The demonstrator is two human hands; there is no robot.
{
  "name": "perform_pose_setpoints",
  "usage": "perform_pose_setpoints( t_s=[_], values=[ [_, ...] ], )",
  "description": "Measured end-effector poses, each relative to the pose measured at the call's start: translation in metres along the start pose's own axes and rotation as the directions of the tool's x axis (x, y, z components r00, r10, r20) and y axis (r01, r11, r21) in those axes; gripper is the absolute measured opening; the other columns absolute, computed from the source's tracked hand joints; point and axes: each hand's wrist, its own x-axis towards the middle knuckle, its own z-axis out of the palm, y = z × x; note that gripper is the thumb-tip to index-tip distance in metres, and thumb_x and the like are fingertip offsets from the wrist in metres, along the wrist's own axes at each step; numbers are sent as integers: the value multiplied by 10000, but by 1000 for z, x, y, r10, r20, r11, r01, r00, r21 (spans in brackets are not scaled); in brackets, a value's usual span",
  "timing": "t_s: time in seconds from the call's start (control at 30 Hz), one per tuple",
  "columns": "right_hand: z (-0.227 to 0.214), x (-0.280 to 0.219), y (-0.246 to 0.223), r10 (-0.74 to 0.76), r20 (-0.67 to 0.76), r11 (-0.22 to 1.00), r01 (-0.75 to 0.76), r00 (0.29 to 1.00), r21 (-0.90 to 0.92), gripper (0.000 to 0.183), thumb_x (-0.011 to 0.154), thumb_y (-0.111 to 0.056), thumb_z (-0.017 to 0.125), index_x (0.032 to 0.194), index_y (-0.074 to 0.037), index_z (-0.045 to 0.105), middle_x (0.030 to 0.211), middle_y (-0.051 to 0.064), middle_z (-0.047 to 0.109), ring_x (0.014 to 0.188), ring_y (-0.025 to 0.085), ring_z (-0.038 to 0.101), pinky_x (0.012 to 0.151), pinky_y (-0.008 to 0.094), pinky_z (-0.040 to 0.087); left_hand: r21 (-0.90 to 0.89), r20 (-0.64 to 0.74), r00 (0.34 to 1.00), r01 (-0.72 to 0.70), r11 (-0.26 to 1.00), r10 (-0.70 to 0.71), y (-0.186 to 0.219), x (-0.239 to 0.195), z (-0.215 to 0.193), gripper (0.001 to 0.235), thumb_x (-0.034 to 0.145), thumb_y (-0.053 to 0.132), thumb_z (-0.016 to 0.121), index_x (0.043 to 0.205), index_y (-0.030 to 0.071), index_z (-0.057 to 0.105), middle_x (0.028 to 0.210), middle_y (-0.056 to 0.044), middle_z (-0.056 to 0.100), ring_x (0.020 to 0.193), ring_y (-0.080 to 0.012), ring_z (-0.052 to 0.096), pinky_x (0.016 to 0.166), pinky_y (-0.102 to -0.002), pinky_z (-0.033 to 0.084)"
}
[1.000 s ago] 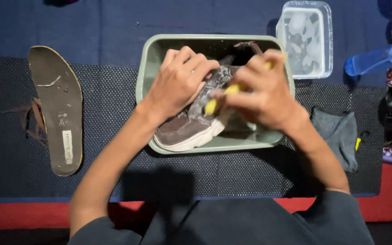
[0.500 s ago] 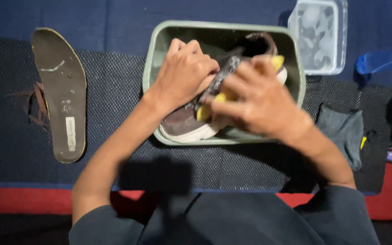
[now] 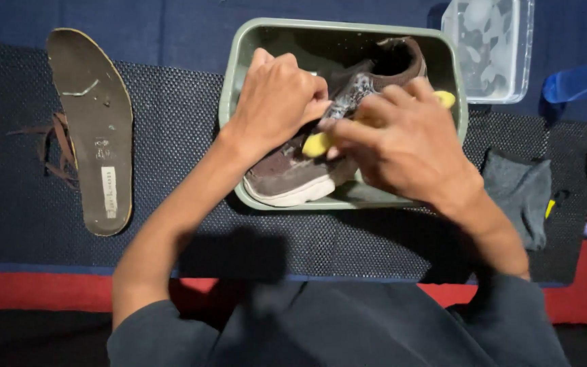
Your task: The person scrubs a brown and white sneaker with a yellow brush inside a gray plastic basin. They repeatedly dip the brush into a small container of liquid and scrub various parts of the shoe, including the sole, sides, and laces.
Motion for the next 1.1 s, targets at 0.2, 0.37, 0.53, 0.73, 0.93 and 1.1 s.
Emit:
perform_pose_setpoints(
  t_s=[0.2,0.37,0.53,0.73,0.93,1.1],
  values=[
    [14,-20,-1,-12,-203,990,40,979,134,77,1041,-277,653,979,-248,688,861,41,528,753,279,516,687,437,384,74,-62,996,-55,996,60,-2,0,4,122,845,326,826,799,216,802,619,-26,653,708,-260,626,735,-476,414],
    [13,-15,-13,-78,-271,986,114,959,119,371,1072,-414,404,1204,-272,719,902,48,552,770,262,457,685,433,333,23,-96,994,-57,998,59,-5,4,2,50,821,212,822,793,179,798,653,4,700,700,-236,612,740,-464,402],
    [18,-30,6,-4,-301,989,48,954,138,236,1044,-400,571,1152,-275,739,851,19,545,752,238,439,735,419,306,9,-87,994,-70,997,71,-2,4,-2,63,858,186,807,800,166,791,680,23,719,712,-227,611,742,-457,398],
    [22,-35,19,10,-319,984,48,948,174,167,1007,-341,596,933,-301,740,809,23,482,733,249,410,743,446,273,24,-85,993,-77,997,79,-3,2,-3,86,874,143,793,791,155,771,679,15,709,702,-239,609,737,-453,401],
    [37,-55,37,51,-288,993,-18,956,118,251,1047,-418,573,1137,-284,766,867,24,539,820,259,447,837,464,308,4,-70,994,-82,997,82,-2,0,-4,113,885,123,788,779,151,759,687,23,708,704,-237,610,736,-449,399],
    [42,-70,56,53,-216,993,-28,975,114,256,963,-377,747,1218,-344,743,933,-23,557,879,255,491,895,485,321,-12,-41,996,-79,997,79,0,1,-6,84,885,115,797,807,139,778,708,14,731,719,-228,631,755,-456,417]
  ],
)
